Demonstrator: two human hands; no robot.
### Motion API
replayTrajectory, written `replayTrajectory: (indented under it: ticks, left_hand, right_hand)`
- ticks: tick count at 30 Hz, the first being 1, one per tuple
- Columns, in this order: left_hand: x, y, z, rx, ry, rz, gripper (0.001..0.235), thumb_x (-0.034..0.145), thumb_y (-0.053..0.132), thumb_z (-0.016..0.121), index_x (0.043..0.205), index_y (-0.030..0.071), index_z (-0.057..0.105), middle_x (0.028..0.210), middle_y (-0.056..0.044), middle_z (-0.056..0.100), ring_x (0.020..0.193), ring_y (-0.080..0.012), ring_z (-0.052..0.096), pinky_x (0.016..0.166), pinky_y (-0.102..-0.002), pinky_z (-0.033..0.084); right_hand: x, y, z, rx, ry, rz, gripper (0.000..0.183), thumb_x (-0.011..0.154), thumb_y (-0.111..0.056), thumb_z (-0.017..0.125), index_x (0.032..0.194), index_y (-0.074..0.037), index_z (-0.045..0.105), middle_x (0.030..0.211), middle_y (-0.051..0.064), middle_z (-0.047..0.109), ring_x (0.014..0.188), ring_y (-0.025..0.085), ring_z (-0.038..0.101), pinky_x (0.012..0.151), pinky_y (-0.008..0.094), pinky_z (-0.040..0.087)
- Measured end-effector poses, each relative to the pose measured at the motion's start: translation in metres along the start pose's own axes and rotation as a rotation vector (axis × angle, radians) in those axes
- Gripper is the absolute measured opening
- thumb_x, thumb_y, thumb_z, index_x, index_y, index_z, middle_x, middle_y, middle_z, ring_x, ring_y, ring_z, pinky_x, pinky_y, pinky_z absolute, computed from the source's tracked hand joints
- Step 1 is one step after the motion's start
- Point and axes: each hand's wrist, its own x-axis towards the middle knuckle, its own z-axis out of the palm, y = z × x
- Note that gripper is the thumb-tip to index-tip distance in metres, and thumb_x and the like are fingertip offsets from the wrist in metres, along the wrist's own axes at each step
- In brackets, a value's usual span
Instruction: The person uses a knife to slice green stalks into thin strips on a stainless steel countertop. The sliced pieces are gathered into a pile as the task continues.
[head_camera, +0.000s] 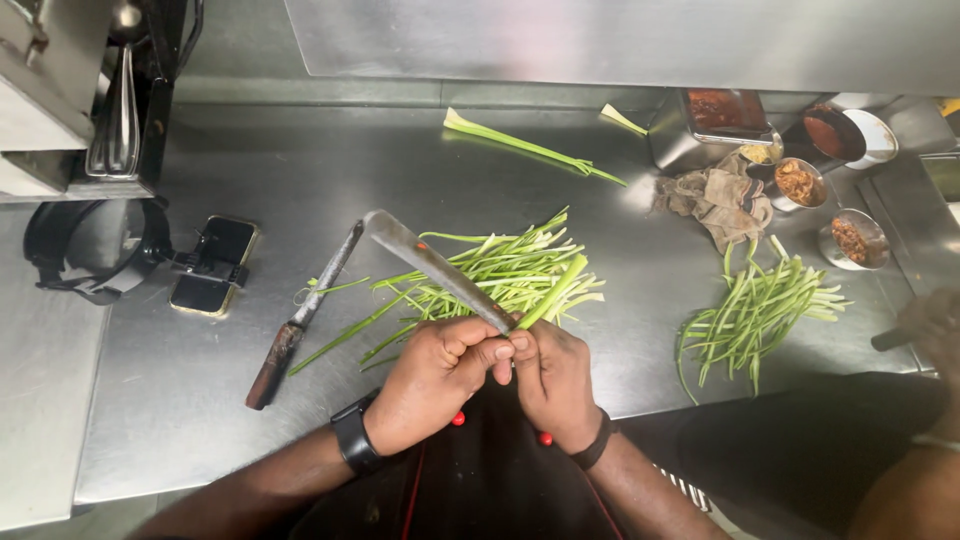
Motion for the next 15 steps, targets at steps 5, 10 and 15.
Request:
replayTrajectory:
  ticks: [5,10,15]
  left_hand:
    - [0.009,-0.001,-0.014,-0.098,-0.054,-0.005,0.024,0.096,0.02,0.06,0.108,0.005,0.076,0.086,-0.002,0.073,0.074,-0.008,0.063,0.066,-0.025,0.05]
    - [0.063,-0.016,-0.029,-0.692,-0.272,-0.196,0.032,0.1,0.022,0.065,0.119,-0.004,0.069,0.118,-0.017,0.072,0.112,-0.0267,0.069,0.098,-0.04,0.058]
    - [0.09,-0.017,-0.004,-0.878,-0.451,-0.208,0.033,0.1,0.012,0.066,0.128,-0.003,0.065,0.108,-0.017,0.072,0.102,-0.0295,0.071,0.092,-0.042,0.058]
  right_hand:
    - [-0.006,0.009,0.006,0.097,0.017,0.025,0.048,0.109,-0.037,0.047,0.079,-0.002,0.061,0.066,0.007,0.062,0.057,0.019,0.063,0.056,0.033,0.048]
    - [-0.012,0.019,0.009,0.359,-0.077,0.211,0.055,0.108,-0.042,0.043,0.074,-0.003,0.06,0.058,0.003,0.053,0.051,0.012,0.051,0.05,0.029,0.039]
    - [-0.007,0.014,0.009,0.4,-0.057,0.182,0.053,0.109,-0.042,0.043,0.078,-0.002,0.06,0.061,0.002,0.055,0.053,0.011,0.051,0.051,0.028,0.041]
